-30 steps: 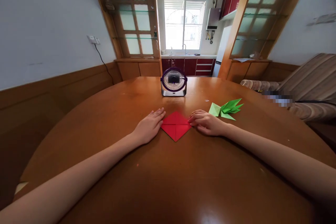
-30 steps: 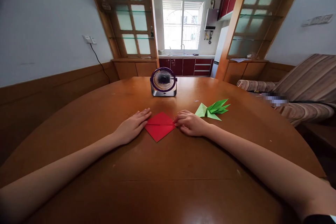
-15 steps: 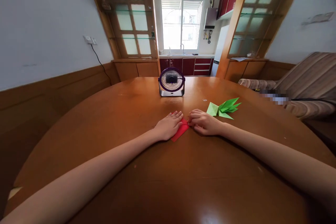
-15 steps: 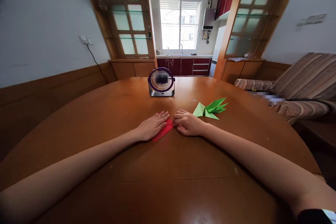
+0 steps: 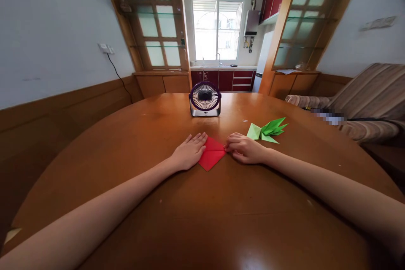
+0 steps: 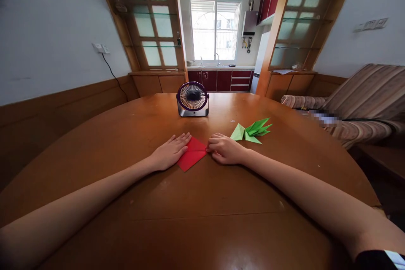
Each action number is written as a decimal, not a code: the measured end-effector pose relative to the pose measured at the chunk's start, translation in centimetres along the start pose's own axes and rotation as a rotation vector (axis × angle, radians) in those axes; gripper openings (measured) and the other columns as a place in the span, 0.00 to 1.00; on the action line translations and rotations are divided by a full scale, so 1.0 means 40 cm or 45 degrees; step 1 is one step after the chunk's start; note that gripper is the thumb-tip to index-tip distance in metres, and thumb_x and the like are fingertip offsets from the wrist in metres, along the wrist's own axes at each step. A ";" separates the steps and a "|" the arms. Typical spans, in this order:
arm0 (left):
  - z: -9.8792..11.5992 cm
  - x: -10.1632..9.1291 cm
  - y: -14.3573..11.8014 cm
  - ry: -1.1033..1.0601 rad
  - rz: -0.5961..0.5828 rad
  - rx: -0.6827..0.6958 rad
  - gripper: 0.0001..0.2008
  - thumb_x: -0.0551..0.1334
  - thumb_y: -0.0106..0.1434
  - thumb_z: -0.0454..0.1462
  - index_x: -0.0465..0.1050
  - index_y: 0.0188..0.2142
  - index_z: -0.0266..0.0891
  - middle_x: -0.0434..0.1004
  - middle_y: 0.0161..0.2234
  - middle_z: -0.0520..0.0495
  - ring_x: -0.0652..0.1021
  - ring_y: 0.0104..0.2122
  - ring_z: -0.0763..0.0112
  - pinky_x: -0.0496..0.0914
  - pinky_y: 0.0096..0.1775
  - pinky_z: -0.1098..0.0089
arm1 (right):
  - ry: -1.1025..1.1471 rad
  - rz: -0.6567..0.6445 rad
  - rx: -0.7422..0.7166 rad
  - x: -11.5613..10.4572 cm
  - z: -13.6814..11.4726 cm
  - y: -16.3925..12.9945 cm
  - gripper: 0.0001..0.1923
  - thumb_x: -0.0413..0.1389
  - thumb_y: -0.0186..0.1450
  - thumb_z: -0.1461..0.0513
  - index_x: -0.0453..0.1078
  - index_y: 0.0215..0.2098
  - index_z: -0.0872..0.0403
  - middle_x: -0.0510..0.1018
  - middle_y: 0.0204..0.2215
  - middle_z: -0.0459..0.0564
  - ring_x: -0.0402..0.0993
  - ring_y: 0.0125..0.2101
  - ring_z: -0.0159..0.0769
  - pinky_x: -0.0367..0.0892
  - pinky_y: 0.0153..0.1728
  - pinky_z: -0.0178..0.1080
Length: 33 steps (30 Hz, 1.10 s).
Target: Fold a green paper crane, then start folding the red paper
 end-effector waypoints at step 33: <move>-0.117 -0.023 -0.094 0.057 0.055 -0.271 0.27 0.39 0.72 0.44 0.43 0.68 0.43 0.40 0.69 0.42 0.45 0.68 0.61 0.39 0.64 0.47 | 0.029 0.036 0.003 -0.028 -0.007 -0.001 0.09 0.52 0.67 0.62 0.75 0.36 0.53 0.78 0.34 0.48 0.72 0.40 0.37 0.48 0.62 0.54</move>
Point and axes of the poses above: each hand's wrist, its own y-axis towards the middle knuckle, its own x-axis out of the palm, z = x × y, the point moved 8 cm from there along y, towards the middle knuckle
